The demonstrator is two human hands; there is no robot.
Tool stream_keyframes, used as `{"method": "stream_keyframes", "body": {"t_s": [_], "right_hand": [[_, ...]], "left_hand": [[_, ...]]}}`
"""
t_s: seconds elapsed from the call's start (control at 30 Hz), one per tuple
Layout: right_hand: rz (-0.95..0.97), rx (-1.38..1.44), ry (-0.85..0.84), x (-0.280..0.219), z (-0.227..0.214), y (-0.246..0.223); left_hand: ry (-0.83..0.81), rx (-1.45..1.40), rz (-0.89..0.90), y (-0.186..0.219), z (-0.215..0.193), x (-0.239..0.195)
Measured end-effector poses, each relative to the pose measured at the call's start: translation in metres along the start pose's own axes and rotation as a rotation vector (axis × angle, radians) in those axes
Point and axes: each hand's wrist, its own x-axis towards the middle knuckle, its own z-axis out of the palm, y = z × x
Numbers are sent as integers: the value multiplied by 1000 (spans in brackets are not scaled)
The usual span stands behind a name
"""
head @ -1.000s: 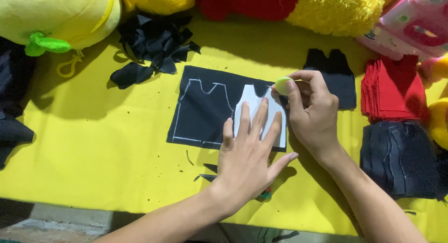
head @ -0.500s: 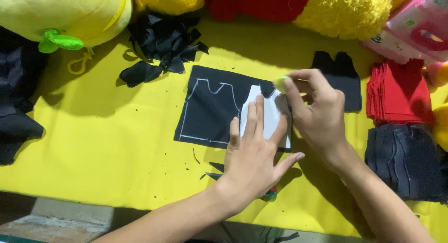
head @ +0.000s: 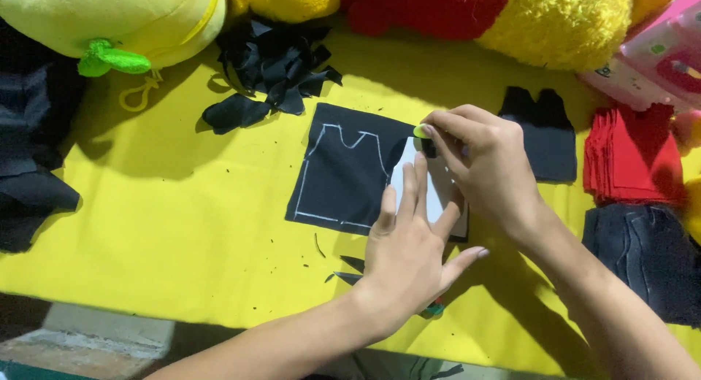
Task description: The person places a white paper pattern on a piece of black fabric and uses a small green chalk piece to trace the pattern's outline. The person traces both sides of the pattern on the fabric.
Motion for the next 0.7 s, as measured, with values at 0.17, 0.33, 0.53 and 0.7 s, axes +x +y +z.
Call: {"method": "stream_keyframes", "body": {"t_s": [0.17, 0.33, 0.53, 0.7], "right_hand": [[-78, -68, -36, 2, 1, 7], [-130, -101, -35, 7, 10, 4], [-220, -24, -67, 20, 3, -8], [-294, -72, -76, 20, -10, -4]], "left_hand": [[-119, -89, 57, -2, -2, 4], [-215, -78, 82, -4, -11, 6], [-341, -17, 145, -4, -15, 5], [-136, 53, 70, -1, -5, 1]]}}
